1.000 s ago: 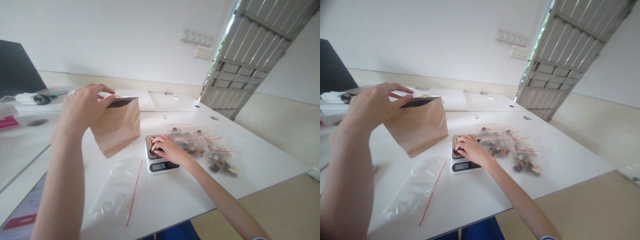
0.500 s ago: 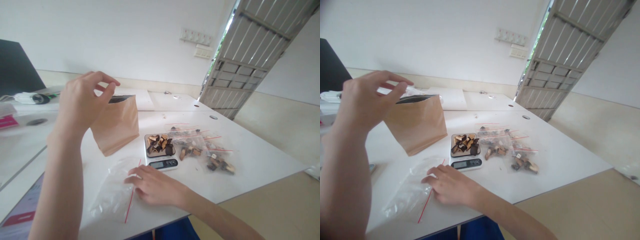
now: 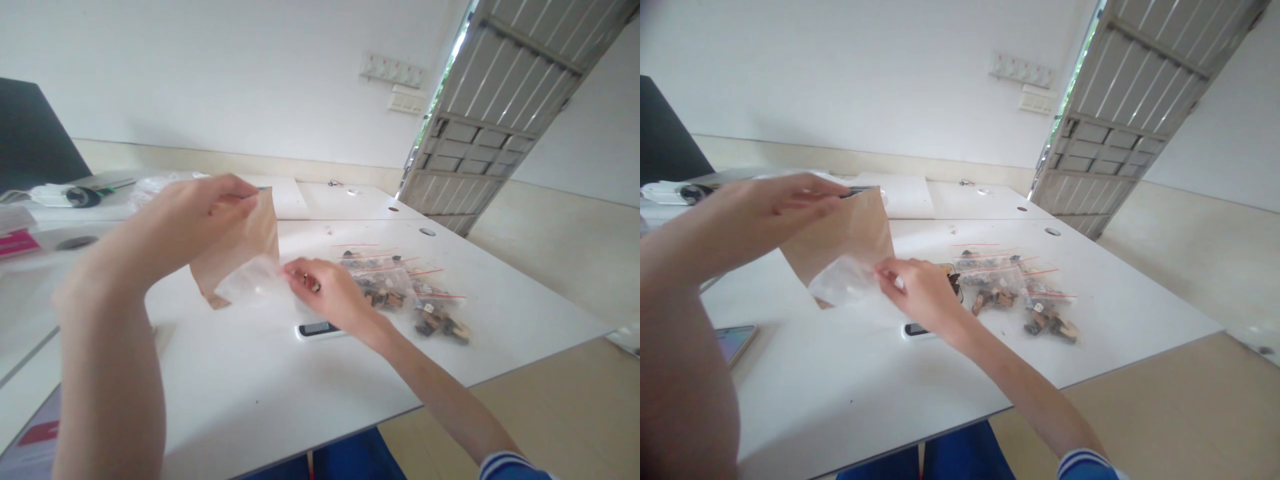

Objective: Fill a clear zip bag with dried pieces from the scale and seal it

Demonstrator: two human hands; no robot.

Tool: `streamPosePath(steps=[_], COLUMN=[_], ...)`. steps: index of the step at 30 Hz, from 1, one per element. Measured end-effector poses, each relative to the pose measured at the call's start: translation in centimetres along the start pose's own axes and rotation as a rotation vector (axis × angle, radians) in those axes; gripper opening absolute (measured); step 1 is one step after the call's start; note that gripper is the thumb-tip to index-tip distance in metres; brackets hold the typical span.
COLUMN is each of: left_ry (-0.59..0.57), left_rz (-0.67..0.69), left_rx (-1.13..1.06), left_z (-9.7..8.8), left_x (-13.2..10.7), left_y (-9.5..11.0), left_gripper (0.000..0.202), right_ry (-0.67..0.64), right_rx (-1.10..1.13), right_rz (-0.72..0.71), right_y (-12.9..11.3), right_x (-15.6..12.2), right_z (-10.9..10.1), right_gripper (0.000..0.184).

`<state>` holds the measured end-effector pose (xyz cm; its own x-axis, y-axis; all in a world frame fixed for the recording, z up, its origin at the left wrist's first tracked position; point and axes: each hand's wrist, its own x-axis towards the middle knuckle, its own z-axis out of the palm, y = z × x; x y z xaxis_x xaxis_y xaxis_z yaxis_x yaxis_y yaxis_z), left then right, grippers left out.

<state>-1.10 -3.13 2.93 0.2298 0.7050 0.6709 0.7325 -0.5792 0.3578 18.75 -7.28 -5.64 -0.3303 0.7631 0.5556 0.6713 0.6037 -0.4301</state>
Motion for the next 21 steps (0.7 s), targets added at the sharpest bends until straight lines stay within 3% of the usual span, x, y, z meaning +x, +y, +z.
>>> streamPosePath(steps=[3, 6, 9, 12, 17, 21], left_ry=[0.131, 0.032, -0.140, -0.184, -0.119, -0.040], left_rz=[-0.026, 0.003, 0.155, 0.252, 0.245, 0.179], left_rx=[0.057, -0.068, -0.208, -0.307, -0.310, -0.193], left_z=[-0.6, 0.3, 2.3, 4.1, 4.9, 4.3], left_x=[-0.2, -0.2, -0.2, 0.1, 0.4, 0.7], left_y=[2.1, 3.2, 3.5, 3.9, 4.7, 3.9], left_gripper=[0.029, 0.027, 0.034, 0.035, 0.019, 0.014], right_ry=[0.257, 0.383, 0.415, 0.434, 0.419, 0.446], right_rx=[0.207, 0.410, 0.526, 0.561, 0.543, 0.462], right_rz=[0.145, 0.138, 0.083, 0.036, 0.037, 0.177], right_y=[0.3, 0.4, 0.3, 0.2, 0.1, 1.6], right_x=[2.7, 4.7, 5.6, 5.7, 5.1, 4.0], right_z=[-2.7, -3.9, -3.8, -3.5, -3.8, -4.9], right_gripper=[0.019, 0.021, 0.025, 0.025, 0.021, 0.016])
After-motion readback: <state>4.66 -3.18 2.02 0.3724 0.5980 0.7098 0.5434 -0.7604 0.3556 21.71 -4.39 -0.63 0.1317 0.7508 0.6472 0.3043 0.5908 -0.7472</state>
